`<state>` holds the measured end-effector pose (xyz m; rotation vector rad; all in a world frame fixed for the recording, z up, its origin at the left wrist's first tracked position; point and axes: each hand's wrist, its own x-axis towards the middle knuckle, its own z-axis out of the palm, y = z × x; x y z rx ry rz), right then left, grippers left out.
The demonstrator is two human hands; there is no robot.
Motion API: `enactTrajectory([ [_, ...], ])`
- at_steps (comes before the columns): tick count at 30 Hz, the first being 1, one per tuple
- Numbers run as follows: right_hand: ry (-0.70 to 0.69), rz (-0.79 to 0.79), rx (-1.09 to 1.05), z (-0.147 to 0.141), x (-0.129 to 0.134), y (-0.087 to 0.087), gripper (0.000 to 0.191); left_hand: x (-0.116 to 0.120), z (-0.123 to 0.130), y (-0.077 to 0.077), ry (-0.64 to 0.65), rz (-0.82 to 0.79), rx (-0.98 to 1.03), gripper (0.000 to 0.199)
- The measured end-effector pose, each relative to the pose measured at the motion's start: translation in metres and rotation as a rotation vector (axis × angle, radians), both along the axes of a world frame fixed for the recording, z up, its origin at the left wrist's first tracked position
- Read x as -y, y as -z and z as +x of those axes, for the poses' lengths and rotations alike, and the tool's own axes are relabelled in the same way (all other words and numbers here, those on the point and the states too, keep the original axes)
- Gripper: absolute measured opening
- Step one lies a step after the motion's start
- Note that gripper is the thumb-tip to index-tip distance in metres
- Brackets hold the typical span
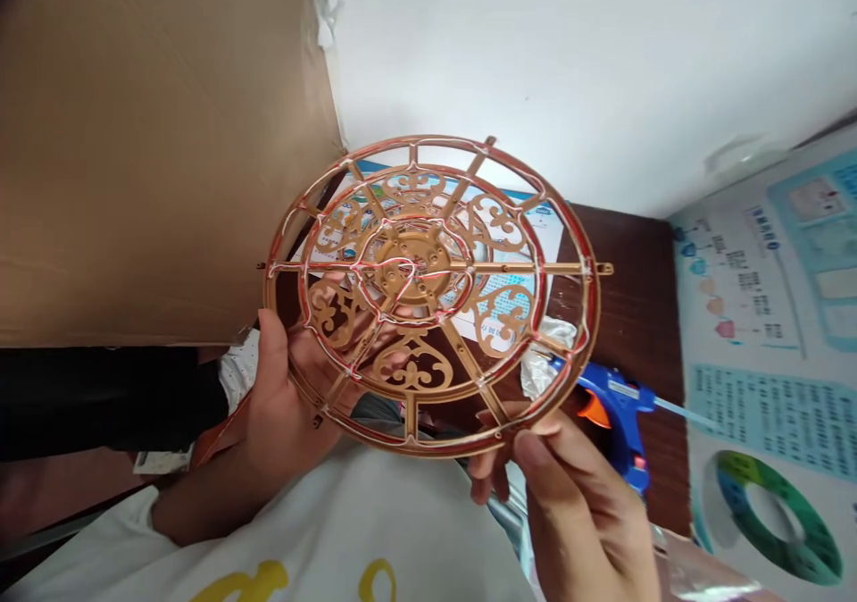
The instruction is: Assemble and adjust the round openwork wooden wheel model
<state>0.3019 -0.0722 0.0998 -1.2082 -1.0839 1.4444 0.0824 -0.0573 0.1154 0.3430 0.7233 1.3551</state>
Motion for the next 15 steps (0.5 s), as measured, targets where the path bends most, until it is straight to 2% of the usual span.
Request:
enactTrajectory([
  [3, -0.05, 0.007, -0.026, 0.002, -0.008, 0.002, 0.038, -0.001, -0.002, 0.003, 0.05, 0.083, 0.028, 0.077],
  [6, -0.109, 0.032, -0.014, 0.004, -0.013, 0.003, 0.045, -0.001, -0.002, 0.005, 0.052, 0.063, 0.041, 0.079],
  [11, -0.1, -0.007, 0.051, 0.007, -0.014, 0.01, 0.054, 0.001, -0.001, 0.007, -0.02, -0.002, -0.048, 0.085],
  [15, -0.133, -0.015, 0.023, 0.008, -0.017, 0.017, 0.037, 0.002, 0.0, 0.008, -0.029, 0.046, -0.043, 0.084],
])
